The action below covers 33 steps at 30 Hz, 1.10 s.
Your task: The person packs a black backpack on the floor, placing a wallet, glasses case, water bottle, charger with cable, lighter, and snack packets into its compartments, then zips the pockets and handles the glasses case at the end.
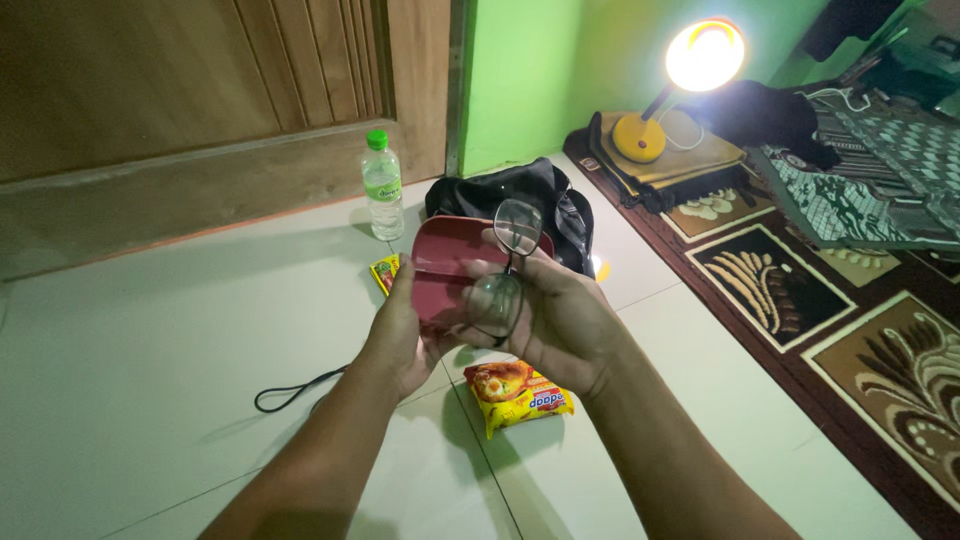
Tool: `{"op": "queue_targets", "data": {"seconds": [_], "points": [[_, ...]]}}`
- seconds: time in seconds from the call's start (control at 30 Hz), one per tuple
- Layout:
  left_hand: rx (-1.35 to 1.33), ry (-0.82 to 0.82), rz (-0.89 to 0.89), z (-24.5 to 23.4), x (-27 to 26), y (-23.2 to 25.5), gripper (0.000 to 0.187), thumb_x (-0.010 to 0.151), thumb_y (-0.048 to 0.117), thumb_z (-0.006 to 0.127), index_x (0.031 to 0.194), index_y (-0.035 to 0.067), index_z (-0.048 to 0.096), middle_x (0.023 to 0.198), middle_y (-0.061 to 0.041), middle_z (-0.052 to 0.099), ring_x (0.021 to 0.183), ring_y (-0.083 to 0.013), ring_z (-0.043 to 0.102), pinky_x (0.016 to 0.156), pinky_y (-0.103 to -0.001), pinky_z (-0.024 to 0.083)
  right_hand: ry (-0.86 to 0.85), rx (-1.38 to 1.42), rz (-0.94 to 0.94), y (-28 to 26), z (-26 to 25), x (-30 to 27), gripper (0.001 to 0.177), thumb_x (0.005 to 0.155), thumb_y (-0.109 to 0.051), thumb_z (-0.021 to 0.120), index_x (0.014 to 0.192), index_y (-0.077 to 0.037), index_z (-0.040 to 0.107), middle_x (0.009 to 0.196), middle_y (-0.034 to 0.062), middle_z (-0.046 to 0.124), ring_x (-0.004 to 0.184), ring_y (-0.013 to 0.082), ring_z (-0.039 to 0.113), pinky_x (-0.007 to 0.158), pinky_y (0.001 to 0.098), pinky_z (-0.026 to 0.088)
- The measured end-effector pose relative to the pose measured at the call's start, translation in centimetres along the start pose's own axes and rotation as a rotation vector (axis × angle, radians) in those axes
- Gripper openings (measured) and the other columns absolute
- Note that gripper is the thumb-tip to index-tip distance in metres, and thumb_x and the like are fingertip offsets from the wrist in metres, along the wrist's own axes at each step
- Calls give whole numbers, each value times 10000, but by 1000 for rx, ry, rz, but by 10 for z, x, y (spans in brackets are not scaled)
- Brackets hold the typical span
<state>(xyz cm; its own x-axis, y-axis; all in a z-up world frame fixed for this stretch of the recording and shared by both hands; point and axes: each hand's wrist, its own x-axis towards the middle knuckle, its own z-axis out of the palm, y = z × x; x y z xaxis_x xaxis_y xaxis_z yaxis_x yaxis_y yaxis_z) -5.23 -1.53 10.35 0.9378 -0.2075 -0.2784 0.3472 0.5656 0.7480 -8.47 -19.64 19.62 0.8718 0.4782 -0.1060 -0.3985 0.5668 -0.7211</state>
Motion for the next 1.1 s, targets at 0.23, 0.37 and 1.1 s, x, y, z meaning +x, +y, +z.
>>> {"op": "queue_targets", "data": {"seconds": [0.23,0.37,1.1], "points": [[-45,-36,7,3,0,3,680,958,672,287,1368,190,539,1257,-73,695,1079,-212,700,846,-385,619,-27,1,19,-5,-9,2,444,1095,-372,366,1406,-143,586,983,130,747,758,213,741,631,371,620],[-35,-61,26,2,5,1,700,973,669,281,1385,168,543,1265,-85,695,1070,-223,693,861,-408,588,-110,0,65,-14,-12,3,368,1057,-351,510,1304,-82,555,908,129,728,676,189,696,550,296,585],[-52,-111,38,18,0,-6,502,1034,450,336,1375,126,510,1330,-102,648,1185,-282,655,1008,-490,546,248,-1889,-654,-12,-12,-6,288,852,-305,747,1040,-89,776,1023,125,736,1032,329,649,927,431,495]]}}
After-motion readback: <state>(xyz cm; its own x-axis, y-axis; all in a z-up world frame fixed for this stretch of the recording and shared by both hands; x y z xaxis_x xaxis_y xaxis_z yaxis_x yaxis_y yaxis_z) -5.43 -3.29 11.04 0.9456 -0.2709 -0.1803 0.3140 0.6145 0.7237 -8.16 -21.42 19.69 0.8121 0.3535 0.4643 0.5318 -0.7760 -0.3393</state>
